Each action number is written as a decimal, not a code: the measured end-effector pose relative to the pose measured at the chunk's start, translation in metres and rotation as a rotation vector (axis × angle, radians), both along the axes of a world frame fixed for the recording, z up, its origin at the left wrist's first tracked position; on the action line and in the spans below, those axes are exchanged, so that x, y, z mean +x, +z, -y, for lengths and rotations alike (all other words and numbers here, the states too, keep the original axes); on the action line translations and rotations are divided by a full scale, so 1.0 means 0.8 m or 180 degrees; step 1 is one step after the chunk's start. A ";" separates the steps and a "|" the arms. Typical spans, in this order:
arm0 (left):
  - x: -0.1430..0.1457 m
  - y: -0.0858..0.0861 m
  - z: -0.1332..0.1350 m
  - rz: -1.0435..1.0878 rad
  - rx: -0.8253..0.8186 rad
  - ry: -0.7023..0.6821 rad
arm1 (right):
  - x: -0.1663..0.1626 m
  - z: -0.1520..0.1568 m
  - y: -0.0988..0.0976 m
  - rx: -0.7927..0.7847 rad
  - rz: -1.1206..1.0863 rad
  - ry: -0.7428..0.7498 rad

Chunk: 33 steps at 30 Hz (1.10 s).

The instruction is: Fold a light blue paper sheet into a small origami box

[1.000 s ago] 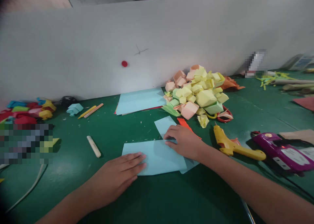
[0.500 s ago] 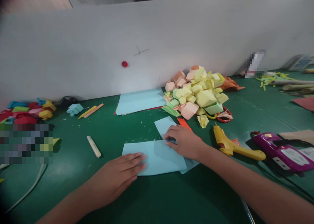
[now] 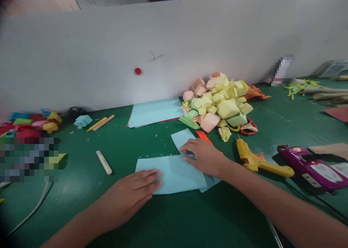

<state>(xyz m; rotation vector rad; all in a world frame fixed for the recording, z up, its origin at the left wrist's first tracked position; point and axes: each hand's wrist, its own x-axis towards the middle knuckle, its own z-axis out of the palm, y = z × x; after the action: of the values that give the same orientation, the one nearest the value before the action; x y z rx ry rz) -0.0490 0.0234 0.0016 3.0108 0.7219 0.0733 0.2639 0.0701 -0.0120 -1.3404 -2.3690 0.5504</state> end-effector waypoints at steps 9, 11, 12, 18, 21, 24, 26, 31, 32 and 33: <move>-0.001 -0.001 0.000 0.0067 -0.0051 0.0052 | 0.000 -0.003 0.000 -0.0089 -0.0024 -0.0009; -0.001 -0.002 0.000 0.0126 -0.0052 0.0043 | 0.000 -0.004 0.000 -0.0101 -0.0022 -0.0018; -0.002 -0.003 0.000 0.0165 -0.0047 0.0041 | 0.000 -0.004 0.000 -0.0112 -0.0018 -0.0027; -0.003 -0.005 0.001 0.0336 -0.0029 0.0050 | 0.002 -0.005 0.000 -0.0156 0.0005 -0.0022; -0.003 -0.004 0.000 0.0325 -0.0036 0.0051 | 0.002 -0.006 0.000 -0.0133 0.0016 -0.0005; -0.002 -0.004 0.000 0.0227 -0.0042 0.0060 | 0.002 -0.006 0.000 -0.0135 0.0017 -0.0016; -0.002 -0.004 0.000 0.0171 -0.0041 0.0057 | 0.001 -0.006 0.001 -0.0143 0.0023 -0.0021; -0.003 -0.003 0.001 0.0185 -0.0024 0.0054 | 0.000 -0.006 0.001 -0.0149 0.0035 -0.0038; -0.003 -0.003 0.001 0.0175 -0.0018 0.0059 | -0.001 -0.006 0.001 -0.0154 0.0036 -0.0044; -0.002 -0.002 0.001 0.0169 -0.0016 0.0060 | -0.001 -0.006 0.001 -0.0159 0.0036 -0.0051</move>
<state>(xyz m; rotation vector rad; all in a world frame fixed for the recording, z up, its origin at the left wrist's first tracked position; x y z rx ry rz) -0.0509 0.0229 -0.0004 2.9850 0.7442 0.1513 0.2633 0.0751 -0.0113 -1.3862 -2.3662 0.6028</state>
